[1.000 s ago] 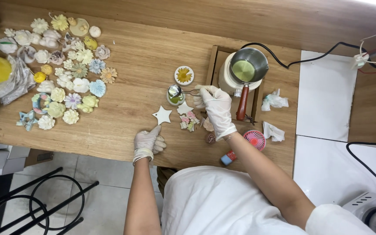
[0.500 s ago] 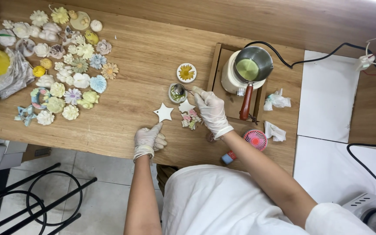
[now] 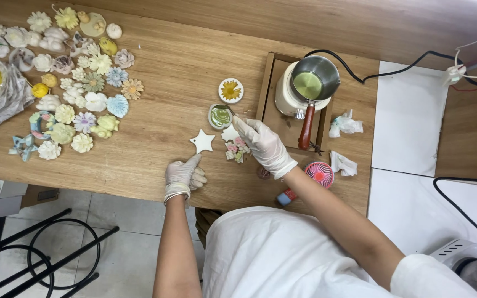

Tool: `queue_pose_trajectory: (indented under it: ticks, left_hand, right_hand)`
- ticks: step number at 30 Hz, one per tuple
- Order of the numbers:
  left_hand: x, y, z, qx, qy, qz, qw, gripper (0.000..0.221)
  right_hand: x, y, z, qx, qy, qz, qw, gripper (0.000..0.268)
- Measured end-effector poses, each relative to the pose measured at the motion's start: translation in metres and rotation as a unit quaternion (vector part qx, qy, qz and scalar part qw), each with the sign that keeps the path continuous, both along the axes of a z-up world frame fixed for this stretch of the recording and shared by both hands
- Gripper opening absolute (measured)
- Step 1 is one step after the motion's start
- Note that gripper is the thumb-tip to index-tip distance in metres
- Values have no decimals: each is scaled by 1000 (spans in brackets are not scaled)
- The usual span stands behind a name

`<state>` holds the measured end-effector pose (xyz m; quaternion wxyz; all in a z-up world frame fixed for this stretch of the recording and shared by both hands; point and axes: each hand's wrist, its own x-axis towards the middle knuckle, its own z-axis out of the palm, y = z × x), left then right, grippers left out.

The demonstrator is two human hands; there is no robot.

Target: Pouring melted green wax into small flower-shaped molds using a spoon.

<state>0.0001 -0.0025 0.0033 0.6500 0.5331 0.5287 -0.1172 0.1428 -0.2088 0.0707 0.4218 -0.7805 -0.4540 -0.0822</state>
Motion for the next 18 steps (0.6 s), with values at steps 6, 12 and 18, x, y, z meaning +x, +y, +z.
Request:
queue_pose_trajectory:
  ticks: [6,12,18]
  left_hand:
    - [1,-1,-2,-10,1,15,1000,45]
    - [4,-2,12,6,22,-6,1000,47]
    - [-2,2,-19,-41,-18,35,998,44]
  right_hand:
    - [-8,-8,-6,-143,-139,-5,980,60]
    - [-17,-6,17,-59,-121,-34,990,53]
    - [-10,-15,74,135,173,-140,965,27]
